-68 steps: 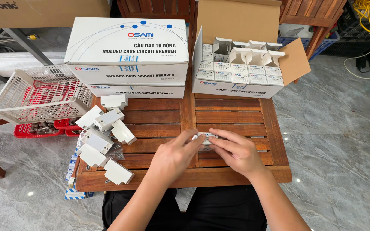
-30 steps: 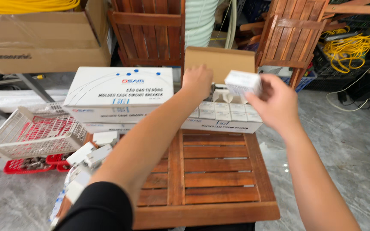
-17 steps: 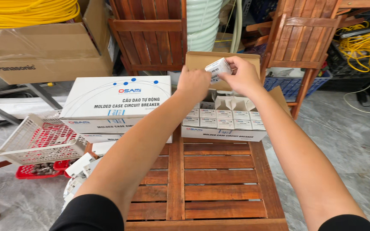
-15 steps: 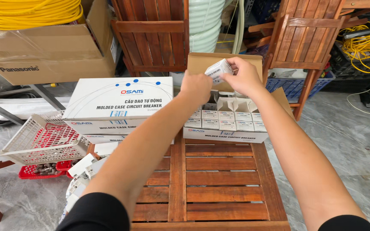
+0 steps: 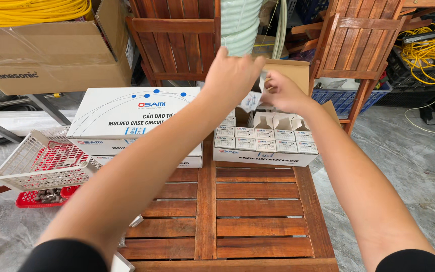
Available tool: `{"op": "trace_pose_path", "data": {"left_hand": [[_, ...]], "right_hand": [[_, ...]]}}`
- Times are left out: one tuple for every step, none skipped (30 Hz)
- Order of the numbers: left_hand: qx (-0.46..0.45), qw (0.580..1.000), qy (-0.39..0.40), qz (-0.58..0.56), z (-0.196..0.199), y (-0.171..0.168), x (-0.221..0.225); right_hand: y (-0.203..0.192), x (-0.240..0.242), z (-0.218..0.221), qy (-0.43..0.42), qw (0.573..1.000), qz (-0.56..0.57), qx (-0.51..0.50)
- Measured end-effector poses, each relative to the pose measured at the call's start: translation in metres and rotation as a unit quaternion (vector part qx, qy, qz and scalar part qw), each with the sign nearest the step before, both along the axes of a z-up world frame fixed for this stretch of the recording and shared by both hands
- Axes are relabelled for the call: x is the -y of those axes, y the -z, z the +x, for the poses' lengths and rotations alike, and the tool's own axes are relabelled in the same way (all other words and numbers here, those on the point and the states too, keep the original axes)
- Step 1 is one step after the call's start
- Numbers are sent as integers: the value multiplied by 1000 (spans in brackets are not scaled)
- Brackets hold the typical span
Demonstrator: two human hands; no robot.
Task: The person picks up circuit breakers from a wooden table, places them into individual cardboard boxes, and handles small plastic bags of screws.
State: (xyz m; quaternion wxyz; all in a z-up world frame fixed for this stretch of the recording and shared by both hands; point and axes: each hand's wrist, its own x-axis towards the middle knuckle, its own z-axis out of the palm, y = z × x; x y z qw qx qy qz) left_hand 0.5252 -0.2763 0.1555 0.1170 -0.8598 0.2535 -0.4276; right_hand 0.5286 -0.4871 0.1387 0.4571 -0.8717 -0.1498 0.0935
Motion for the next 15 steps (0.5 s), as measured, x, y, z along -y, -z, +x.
{"op": "trace_pose_path", "data": {"left_hand": [[0, 1000, 0, 1, -23, -15, -9], [42, 999, 19, -6, -45, -31, -17], [84, 996, 39, -12, -68, -46, -25], [83, 996, 39, -12, -100, -51, -33], [58, 998, 35, -15, -131, -57, -40], [32, 999, 31, -17, -163, -64, -48], [32, 999, 29, -16, -193, -59, -54], [-38, 999, 19, -18, -223, -55, -61], [-108, 994, 8, -20, -254, -50, -67], [-108, 994, 7, -19, -274, -40, -71], [-137, 990, 17, -39, -294, -30, -75], [-165, 984, 26, -59, -313, -19, -80], [-165, 984, 24, -61, -324, -2, -82], [-195, 976, 26, -93, -334, 16, -85], [-227, 965, 26, -126, -346, 34, -87]], "right_hand": [[-5, -6, -5, 0, 1000, 1, 0], [-10, -12, -11, -12, 1000, -22, -7], [-14, -18, -16, -23, 999, -45, -15], [-16, -20, -17, -23, 999, -44, -16], [-19, -22, -18, -42, 989, -137, 26], [-23, -24, -19, -61, 969, -229, 68], [-28, -29, -21, -63, 969, -228, 68], [-33, -34, -24, -59, 958, -271, 74], [-39, -38, -28, -55, 945, -313, 78], [-31, -41, -23, -57, 945, -313, 78], [-24, -44, -18, -76, 928, -355, 88], [-16, -48, -12, -96, 908, -396, 98], [-12, -49, -12, -98, 907, -397, 99], [-8, -51, -11, -97, 892, -426, 120], [-2, -53, -11, -98, 874, -454, 139]]}}
